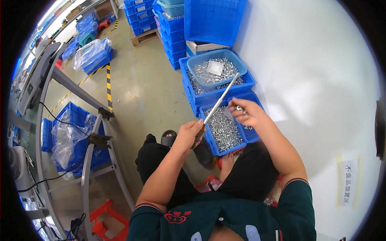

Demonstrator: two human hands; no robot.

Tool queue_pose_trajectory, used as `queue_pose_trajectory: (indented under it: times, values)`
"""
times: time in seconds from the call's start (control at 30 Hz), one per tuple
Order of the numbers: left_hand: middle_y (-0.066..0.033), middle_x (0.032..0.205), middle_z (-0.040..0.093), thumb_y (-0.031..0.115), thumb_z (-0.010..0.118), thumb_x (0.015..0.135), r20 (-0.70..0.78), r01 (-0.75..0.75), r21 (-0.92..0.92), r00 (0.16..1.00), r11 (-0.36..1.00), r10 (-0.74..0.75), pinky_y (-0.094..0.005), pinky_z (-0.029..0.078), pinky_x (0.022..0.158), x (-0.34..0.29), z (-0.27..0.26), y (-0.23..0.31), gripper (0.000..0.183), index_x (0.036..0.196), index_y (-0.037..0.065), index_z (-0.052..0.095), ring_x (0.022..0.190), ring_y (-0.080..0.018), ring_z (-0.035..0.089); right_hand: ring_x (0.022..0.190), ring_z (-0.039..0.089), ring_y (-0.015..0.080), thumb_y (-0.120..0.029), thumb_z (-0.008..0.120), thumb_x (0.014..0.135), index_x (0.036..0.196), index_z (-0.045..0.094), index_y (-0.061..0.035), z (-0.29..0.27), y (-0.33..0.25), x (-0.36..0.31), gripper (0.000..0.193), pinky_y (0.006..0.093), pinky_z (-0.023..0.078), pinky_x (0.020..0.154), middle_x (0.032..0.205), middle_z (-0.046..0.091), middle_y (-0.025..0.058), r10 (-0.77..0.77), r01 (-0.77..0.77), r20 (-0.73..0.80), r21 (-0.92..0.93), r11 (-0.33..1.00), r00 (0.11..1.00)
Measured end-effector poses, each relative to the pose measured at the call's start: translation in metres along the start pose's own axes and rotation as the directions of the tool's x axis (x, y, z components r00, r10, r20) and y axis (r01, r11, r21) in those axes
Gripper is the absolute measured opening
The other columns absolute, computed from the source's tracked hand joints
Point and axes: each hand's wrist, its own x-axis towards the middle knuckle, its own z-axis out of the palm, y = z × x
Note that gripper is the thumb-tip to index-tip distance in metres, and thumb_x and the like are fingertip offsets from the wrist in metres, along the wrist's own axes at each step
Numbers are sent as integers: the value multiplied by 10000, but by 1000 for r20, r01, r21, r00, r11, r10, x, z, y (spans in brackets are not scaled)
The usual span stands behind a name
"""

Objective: Inspecting small metal components by sliding them onto a gauge rod and sorting them into bins.

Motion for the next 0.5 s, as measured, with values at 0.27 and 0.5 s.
queue_pose_trajectory:
  times: [0.27,0.5]
  values:
    - [-20,532,468,344,487,898,9,-32,16,999,999,32,-218,292,364,-2,-3,4,332,761,46,541,379,-87,385,579,524,134,-252,505,897,904,556,-16,-14,-3,7,241,189,369,377,757,548,71,51,-76,-185,-128,989,981]
    - [-15,532,468,331,483,899,7,-78,81,997,994,78,-217,292,379,-2,-6,2,337,745,39,549,396,-81,389,594,475,113,-159,495,898,991,516,33,8,-9,-14,215,178,349,405,834,526,103,-157,144,-112,-113,983,981]
